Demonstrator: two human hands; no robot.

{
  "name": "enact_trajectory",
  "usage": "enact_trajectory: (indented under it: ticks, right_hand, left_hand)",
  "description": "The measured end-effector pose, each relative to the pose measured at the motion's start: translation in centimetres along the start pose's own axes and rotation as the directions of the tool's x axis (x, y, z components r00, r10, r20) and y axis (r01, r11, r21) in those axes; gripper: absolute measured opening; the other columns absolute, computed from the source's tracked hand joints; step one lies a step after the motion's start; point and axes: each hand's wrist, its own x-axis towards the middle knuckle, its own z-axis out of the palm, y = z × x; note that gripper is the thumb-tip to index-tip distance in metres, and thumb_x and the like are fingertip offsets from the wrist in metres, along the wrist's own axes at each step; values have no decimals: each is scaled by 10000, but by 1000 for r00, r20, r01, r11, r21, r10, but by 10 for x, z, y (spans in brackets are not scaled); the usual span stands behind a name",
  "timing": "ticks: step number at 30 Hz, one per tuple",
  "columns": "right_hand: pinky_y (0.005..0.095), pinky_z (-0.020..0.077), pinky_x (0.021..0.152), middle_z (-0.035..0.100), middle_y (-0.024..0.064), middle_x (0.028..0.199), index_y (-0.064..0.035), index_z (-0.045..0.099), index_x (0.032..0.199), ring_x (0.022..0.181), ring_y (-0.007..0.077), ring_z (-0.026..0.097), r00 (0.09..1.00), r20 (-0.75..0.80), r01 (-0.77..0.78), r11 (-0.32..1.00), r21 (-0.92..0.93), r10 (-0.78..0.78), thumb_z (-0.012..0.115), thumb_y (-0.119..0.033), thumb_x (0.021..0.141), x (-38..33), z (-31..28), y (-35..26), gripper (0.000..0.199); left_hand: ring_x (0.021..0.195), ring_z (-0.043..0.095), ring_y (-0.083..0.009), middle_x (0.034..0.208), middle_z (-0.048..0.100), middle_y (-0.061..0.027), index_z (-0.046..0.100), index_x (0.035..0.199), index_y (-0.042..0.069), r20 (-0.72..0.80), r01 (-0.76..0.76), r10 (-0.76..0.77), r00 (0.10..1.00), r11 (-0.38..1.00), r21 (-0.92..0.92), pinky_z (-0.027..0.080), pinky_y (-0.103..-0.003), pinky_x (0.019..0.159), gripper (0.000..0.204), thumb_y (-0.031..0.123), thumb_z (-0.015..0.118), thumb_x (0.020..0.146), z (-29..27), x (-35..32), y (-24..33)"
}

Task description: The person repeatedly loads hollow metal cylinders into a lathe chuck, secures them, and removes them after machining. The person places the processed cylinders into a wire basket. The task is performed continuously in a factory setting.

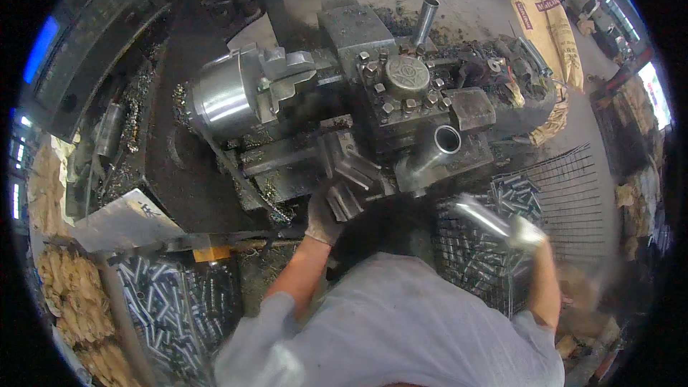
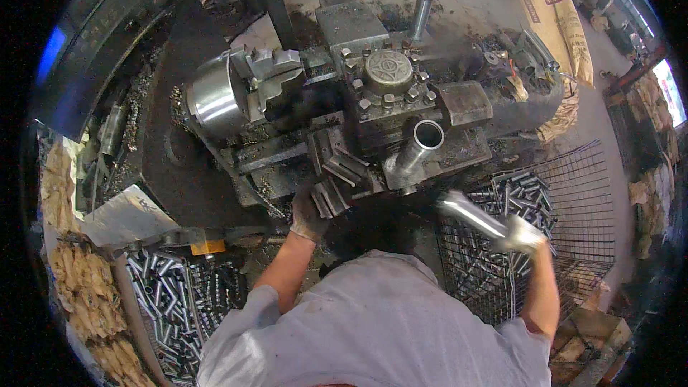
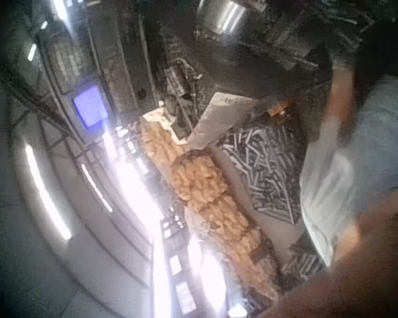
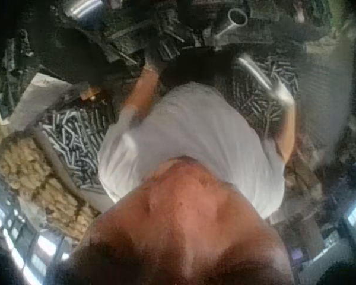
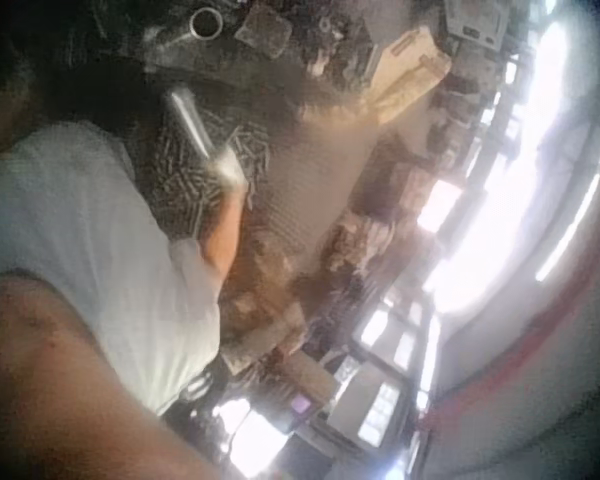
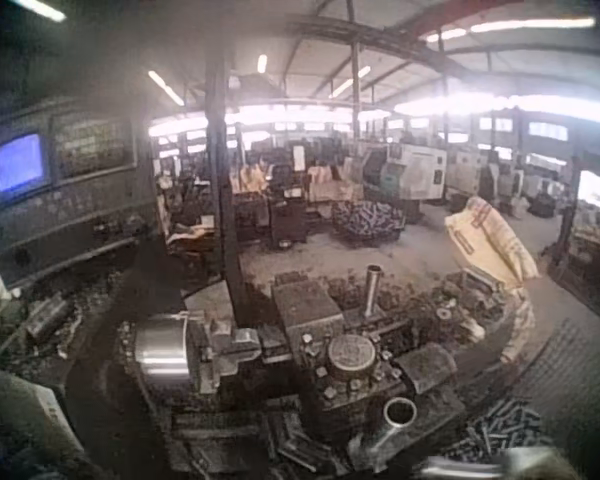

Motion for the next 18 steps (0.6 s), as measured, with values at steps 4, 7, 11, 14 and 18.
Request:
enact_trajectory:
  ticks: [4,7,11,14,18]
  right_hand:
    - [394,602,880,764,209,1128,1,654,1301,1018,279,757,884,-345,-417,867,-272,317,854,-360,728,-37,-26,25,705]
    - [398,554,964,721,203,1246,2,560,1428,1061,324,738,732,-667,306,941,143,-137,846,-321,790,37,-24,-83,770]
    - [413,578,878,723,169,1215,-66,696,1206,1065,348,723,878,-408,288,957,36,-249,835,-346,782,102,-26,-228,527]
    - [464,590,863,726,132,1215,-148,722,1152,1073,374,711,522,-453,686,671,-280,-723,818,-330,782,86,-7,-271,424]
    - [484,601,827,726,160,1095,-200,595,1415,988,394,728,639,-364,568,734,-372,-678,727,-292,853,114,57,-319,585]
  left_hand:
    - [981,729,-329,1108,728,-121,629,1274,54,-72,-12,20,997,995,101,611,-486,887,423,397,527,1049,-13,-2,6]
    - [987,731,-310,1148,726,-121,592,1353,64,-33,-67,91,995,896,439,612,-477,901,486,456,496,1082,-16,-12,5]
    - [1012,727,-279,1174,720,-98,589,1370,82,-67,-28,89,994,776,630,611,-453,910,505,490,501,1085,1,-37,3]
    - [1010,721,-250,1163,720,-70,601,1364,106,-171,95,-21,985,896,434,609,-436,903,510,514,544,1064,19,-50,4]
    - [899,702,-190,1094,716,-50,673,1237,134,-220,20,62,974,936,353,600,-392,826,394,467,618,1033,20,-47,22]
